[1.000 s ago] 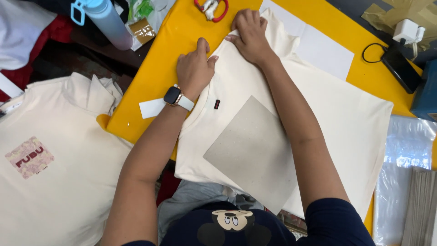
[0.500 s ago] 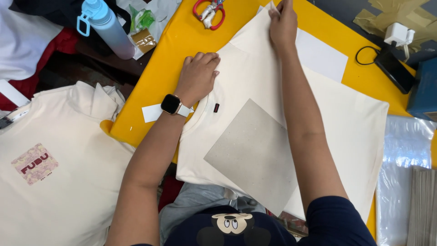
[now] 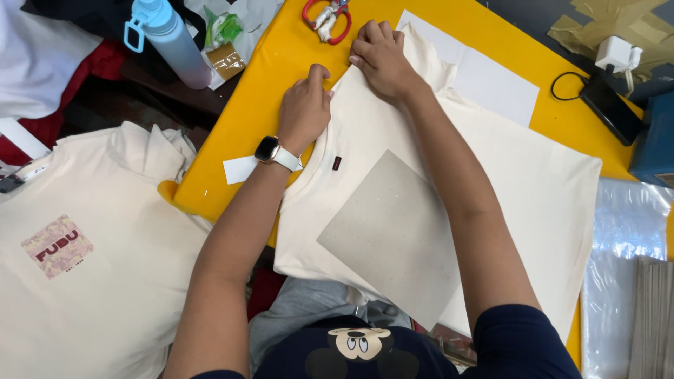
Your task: Folding shirts using a cardboard template and placing them into plastic bags for retail.
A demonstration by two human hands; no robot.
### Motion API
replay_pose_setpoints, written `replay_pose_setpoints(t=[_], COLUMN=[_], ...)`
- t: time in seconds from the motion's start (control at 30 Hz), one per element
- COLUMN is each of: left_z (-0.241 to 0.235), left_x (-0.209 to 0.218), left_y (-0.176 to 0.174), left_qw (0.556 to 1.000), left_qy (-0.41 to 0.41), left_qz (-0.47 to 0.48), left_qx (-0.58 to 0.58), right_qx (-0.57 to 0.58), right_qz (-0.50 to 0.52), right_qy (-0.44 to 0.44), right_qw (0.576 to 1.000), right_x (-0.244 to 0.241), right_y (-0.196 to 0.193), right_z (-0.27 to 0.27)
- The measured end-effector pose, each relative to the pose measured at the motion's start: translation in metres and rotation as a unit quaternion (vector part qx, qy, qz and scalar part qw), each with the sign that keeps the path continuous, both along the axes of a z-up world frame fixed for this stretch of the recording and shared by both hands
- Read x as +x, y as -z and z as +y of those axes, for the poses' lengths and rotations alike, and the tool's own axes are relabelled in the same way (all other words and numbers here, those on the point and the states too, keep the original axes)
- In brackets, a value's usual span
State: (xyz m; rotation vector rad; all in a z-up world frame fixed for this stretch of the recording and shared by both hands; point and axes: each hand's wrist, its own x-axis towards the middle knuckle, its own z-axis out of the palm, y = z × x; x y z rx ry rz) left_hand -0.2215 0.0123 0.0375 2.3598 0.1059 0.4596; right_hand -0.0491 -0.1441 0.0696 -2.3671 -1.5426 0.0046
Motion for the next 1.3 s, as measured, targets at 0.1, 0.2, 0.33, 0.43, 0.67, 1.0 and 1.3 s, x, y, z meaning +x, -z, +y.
replay_pose_setpoints(t=[0.1,0.2,0.33,0.43,0.67,1.0,1.3], left_z=[-0.001,0.001,-0.006,-0.005,0.054,0.019,-0.015], left_x=[-0.004,-0.007,-0.016,-0.028,-0.023,-0.158,-0.193], left_y=[-0.001,-0.010,-0.040,-0.053,-0.011,-0.052,-0.035], left_qw=[0.998,0.981,0.967,0.945,0.988,0.967,0.972], left_qy=[-0.030,-0.058,0.166,0.186,0.083,0.074,0.014], left_qz=[-0.014,-0.056,-0.003,0.230,-0.008,-0.027,0.044], left_qx=[0.048,0.175,0.193,0.141,-0.131,-0.244,-0.229], right_qx=[0.036,0.090,0.269,0.135,-0.015,-0.058,0.089], right_qz=[-0.129,-0.222,-0.204,-0.018,0.068,0.345,0.278], right_qy=[-0.008,0.045,0.145,0.079,0.238,0.265,0.153], right_qw=[0.991,0.970,0.930,0.988,0.969,0.898,0.944], right_x=[-0.010,-0.011,-0.040,-0.045,-0.122,-0.186,-0.144], right_y=[0.014,0.014,-0.009,0.006,-0.057,-0.051,-0.030], right_z=[0.001,0.002,0.003,-0.023,-0.127,-0.205,-0.109])
